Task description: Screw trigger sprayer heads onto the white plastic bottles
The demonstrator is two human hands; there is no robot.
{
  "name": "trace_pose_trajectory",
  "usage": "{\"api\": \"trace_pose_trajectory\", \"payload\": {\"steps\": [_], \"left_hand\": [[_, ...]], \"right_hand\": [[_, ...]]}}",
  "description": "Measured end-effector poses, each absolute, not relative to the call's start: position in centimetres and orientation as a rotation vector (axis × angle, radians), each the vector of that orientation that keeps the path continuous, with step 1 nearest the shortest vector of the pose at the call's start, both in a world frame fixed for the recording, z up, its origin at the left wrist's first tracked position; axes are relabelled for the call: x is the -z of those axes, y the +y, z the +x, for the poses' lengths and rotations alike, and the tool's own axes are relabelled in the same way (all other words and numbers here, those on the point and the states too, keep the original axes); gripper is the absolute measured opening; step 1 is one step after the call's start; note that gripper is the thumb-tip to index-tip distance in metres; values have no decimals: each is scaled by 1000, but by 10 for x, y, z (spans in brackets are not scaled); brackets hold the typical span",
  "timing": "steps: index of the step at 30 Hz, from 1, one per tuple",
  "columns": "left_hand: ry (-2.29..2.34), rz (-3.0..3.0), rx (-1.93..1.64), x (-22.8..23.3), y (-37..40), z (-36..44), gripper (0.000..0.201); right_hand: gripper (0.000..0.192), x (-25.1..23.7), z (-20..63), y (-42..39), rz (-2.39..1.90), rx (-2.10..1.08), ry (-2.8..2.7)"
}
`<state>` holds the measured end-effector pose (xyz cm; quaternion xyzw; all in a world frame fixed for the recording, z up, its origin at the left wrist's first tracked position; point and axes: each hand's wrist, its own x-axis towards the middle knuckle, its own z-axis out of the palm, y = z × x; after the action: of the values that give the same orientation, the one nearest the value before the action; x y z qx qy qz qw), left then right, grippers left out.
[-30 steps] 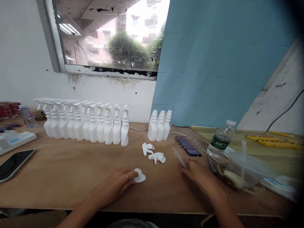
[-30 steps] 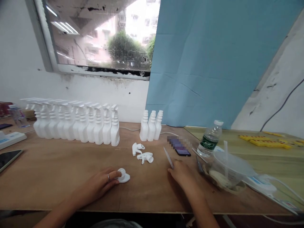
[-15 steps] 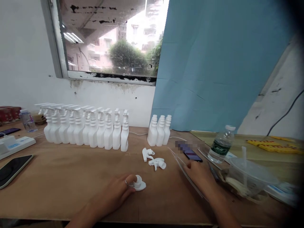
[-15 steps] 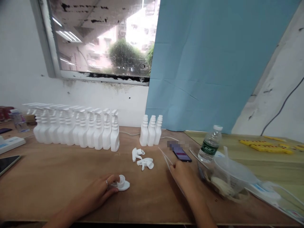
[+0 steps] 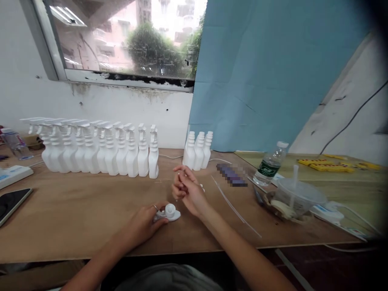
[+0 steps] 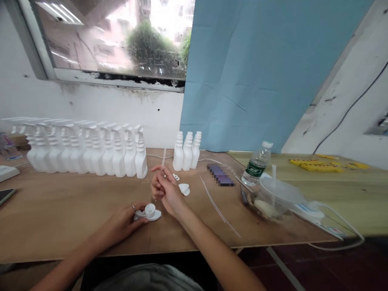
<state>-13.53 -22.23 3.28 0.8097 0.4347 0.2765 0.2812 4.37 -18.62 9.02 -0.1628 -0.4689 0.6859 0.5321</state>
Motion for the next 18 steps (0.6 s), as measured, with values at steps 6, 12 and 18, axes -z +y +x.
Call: {"api": "trace_pose_trajectory", "payload": {"steps": [6, 12, 18], "left_hand": [[1197, 2184, -710, -31, -220, -135, 30], [1161, 2218, -726, -29, -219, -136, 36], [1147, 2208, -713, -30, -219, -136, 31]], "right_hand": [[54, -72, 27, -181, -347, -1815, -1048], [59, -66, 22, -182, -348, -1799, -1018], [58, -61, 18, -182, -395, -1754, -1047]]}}
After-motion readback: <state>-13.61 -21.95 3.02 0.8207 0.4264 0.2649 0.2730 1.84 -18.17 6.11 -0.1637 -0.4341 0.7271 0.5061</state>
